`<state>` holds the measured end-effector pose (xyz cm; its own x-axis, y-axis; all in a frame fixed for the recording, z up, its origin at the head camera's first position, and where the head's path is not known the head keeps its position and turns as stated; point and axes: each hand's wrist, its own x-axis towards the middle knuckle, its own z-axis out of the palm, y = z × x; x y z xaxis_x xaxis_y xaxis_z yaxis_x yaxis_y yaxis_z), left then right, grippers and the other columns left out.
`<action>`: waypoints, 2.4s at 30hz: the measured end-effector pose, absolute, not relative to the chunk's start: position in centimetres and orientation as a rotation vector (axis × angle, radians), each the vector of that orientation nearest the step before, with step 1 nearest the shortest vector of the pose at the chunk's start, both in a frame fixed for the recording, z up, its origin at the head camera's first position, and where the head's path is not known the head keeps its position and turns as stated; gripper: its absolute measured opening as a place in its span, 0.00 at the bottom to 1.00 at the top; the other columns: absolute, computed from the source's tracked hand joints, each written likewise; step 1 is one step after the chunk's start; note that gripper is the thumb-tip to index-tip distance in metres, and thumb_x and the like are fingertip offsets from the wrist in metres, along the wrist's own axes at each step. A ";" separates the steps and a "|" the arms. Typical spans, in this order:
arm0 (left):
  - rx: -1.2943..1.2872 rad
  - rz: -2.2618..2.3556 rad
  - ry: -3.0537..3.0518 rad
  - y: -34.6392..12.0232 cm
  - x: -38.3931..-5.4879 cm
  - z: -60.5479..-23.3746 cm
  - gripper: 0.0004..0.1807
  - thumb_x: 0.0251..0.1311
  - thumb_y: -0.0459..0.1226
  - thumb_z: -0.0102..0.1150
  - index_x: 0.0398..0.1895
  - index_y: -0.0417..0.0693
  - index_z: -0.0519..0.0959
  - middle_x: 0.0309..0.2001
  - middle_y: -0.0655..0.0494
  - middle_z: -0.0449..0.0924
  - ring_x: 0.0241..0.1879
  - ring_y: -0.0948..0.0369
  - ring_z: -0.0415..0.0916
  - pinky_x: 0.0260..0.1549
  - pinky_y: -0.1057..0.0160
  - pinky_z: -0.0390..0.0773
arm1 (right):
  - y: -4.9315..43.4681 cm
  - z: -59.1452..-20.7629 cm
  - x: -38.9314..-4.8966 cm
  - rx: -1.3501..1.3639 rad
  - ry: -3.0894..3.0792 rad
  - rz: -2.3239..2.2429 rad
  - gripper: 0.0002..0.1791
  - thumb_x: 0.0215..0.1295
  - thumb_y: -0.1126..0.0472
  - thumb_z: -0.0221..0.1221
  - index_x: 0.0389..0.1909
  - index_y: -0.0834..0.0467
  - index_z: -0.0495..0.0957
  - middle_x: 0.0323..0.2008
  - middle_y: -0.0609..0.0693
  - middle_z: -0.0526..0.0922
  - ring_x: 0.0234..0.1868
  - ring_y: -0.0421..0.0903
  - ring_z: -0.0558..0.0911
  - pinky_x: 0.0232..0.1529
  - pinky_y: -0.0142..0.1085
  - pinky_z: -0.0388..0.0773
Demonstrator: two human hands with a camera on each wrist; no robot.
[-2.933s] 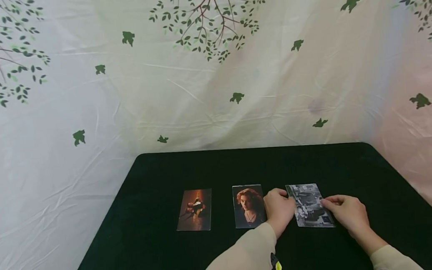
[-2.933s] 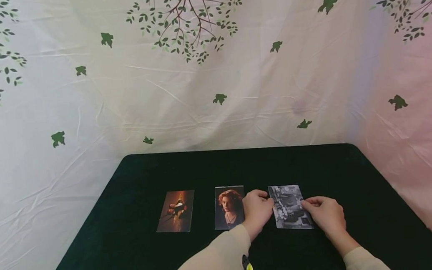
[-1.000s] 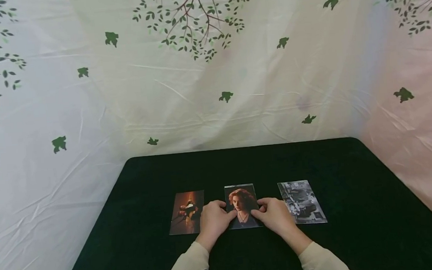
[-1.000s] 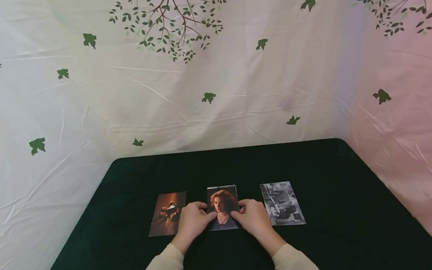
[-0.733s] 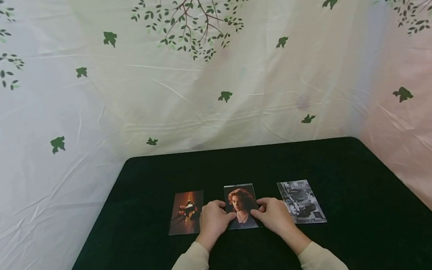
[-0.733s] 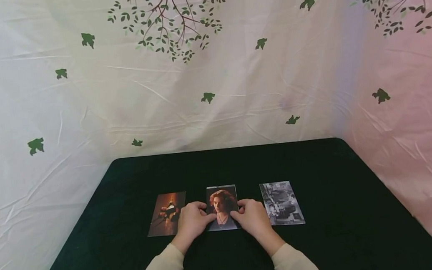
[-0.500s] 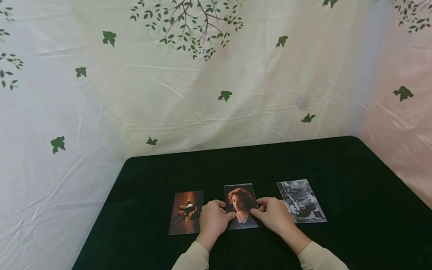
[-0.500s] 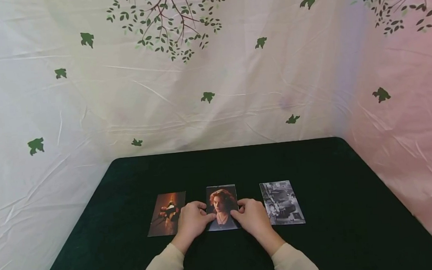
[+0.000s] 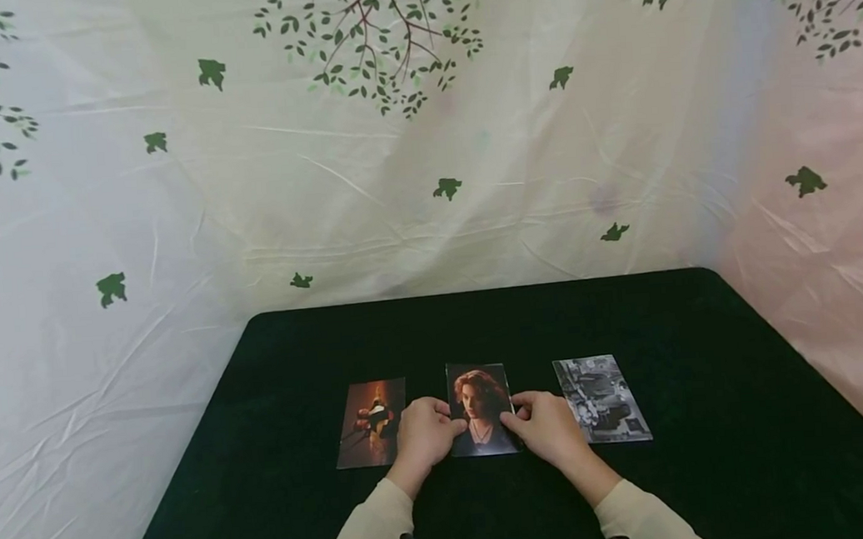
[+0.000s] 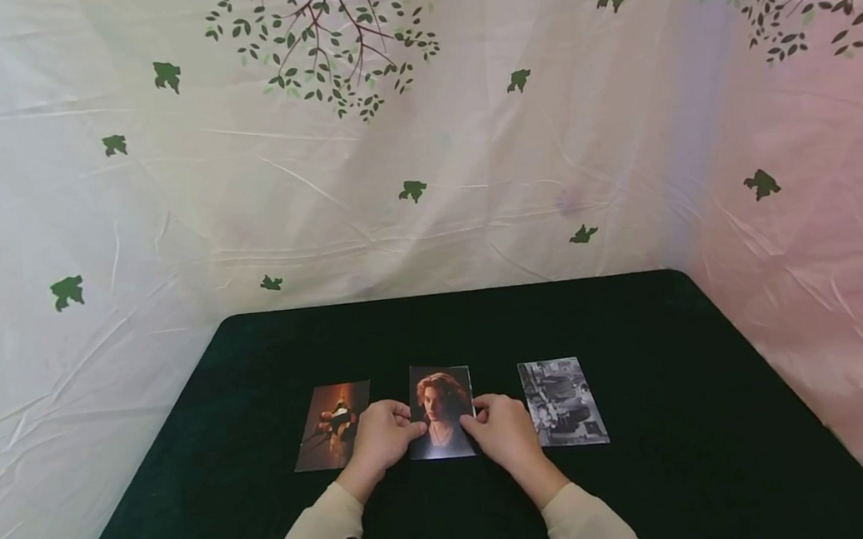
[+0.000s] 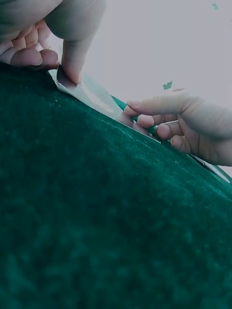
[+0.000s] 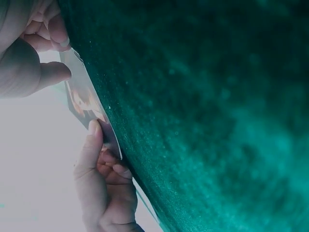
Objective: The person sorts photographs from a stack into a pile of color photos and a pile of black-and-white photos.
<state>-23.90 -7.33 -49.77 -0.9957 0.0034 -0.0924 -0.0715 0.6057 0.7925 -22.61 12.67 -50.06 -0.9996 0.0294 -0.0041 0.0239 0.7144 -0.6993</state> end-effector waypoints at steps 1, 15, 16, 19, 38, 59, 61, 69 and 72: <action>-0.058 1.356 2.738 -7.3 -23.9 -49.8 0.13 0.51 0.40 0.72 0.35 0.45 0.80 0.26 0.57 0.76 0.25 0.60 0.73 0.24 0.61 0.72 | 12.7 -50.1 -22.6 -0.047 -2.903 1.186 0.22 0.61 0.54 0.65 0.52 0.62 0.79 0.23 0.45 0.76 0.20 0.41 0.73 0.22 0.36 0.69; -0.036 1.348 2.738 -7.4 -23.8 -49.6 0.11 0.55 0.39 0.69 0.35 0.42 0.79 0.21 0.55 0.73 0.21 0.60 0.71 0.21 0.62 0.69 | 12.7 -50.1 -22.6 -0.044 -2.902 1.193 0.21 0.61 0.53 0.64 0.51 0.61 0.80 0.23 0.45 0.76 0.20 0.41 0.73 0.22 0.36 0.69; -0.032 1.344 2.750 -7.4 -23.8 -49.6 0.12 0.54 0.39 0.69 0.36 0.42 0.79 0.22 0.55 0.73 0.22 0.60 0.71 0.22 0.62 0.70 | 12.7 -50.1 -22.6 -0.044 -2.902 1.196 0.21 0.61 0.53 0.64 0.51 0.61 0.80 0.23 0.45 0.76 0.20 0.41 0.73 0.22 0.36 0.70; -0.007 1.309 2.805 -7.5 -23.9 -49.9 0.14 0.53 0.40 0.70 0.36 0.42 0.78 0.23 0.56 0.73 0.23 0.60 0.71 0.23 0.62 0.70 | 12.6 -50.0 -22.6 -0.050 -2.905 1.201 0.21 0.61 0.53 0.64 0.51 0.60 0.80 0.23 0.45 0.76 0.20 0.41 0.73 0.22 0.36 0.70; 0.053 1.346 2.830 -7.7 -24.2 -49.8 0.14 0.53 0.41 0.70 0.33 0.42 0.77 0.22 0.57 0.74 0.20 0.61 0.72 0.20 0.63 0.71 | 12.6 -50.1 -22.6 -0.067 -2.900 1.183 0.20 0.61 0.54 0.64 0.51 0.61 0.80 0.23 0.45 0.75 0.21 0.41 0.73 0.22 0.35 0.70; 0.073 1.427 2.835 -7.5 -24.0 -49.7 0.08 0.65 0.38 0.57 0.31 0.43 0.79 0.20 0.56 0.74 0.18 0.62 0.72 0.18 0.63 0.71 | 12.8 -49.8 -22.7 -0.082 -2.800 1.223 0.15 0.62 0.53 0.64 0.46 0.57 0.82 0.26 0.45 0.78 0.24 0.41 0.75 0.26 0.36 0.71; 0.058 1.453 2.817 -7.5 -24.0 -49.7 0.09 0.66 0.38 0.55 0.30 0.44 0.79 0.20 0.57 0.73 0.16 0.62 0.72 0.16 0.63 0.71 | 12.8 -49.8 -22.8 -0.110 -2.753 1.269 0.12 0.62 0.54 0.63 0.42 0.55 0.83 0.27 0.45 0.79 0.25 0.41 0.76 0.26 0.35 0.73; 0.022 1.542 2.735 -7.7 -23.9 -49.0 0.08 0.66 0.39 0.55 0.35 0.45 0.79 0.21 0.56 0.75 0.18 0.60 0.74 0.18 0.62 0.73 | 13.0 -49.5 -23.0 -0.275 -2.576 1.726 0.08 0.65 0.55 0.61 0.39 0.56 0.80 0.30 0.52 0.79 0.28 0.47 0.78 0.27 0.38 0.77; 0.028 1.549 2.759 -7.7 -24.0 -48.7 0.07 0.66 0.38 0.56 0.35 0.43 0.79 0.22 0.56 0.75 0.19 0.61 0.73 0.18 0.62 0.73 | 13.0 -49.1 -22.7 -0.308 -2.538 1.862 0.10 0.65 0.56 0.60 0.41 0.59 0.80 0.31 0.54 0.79 0.28 0.48 0.79 0.29 0.39 0.78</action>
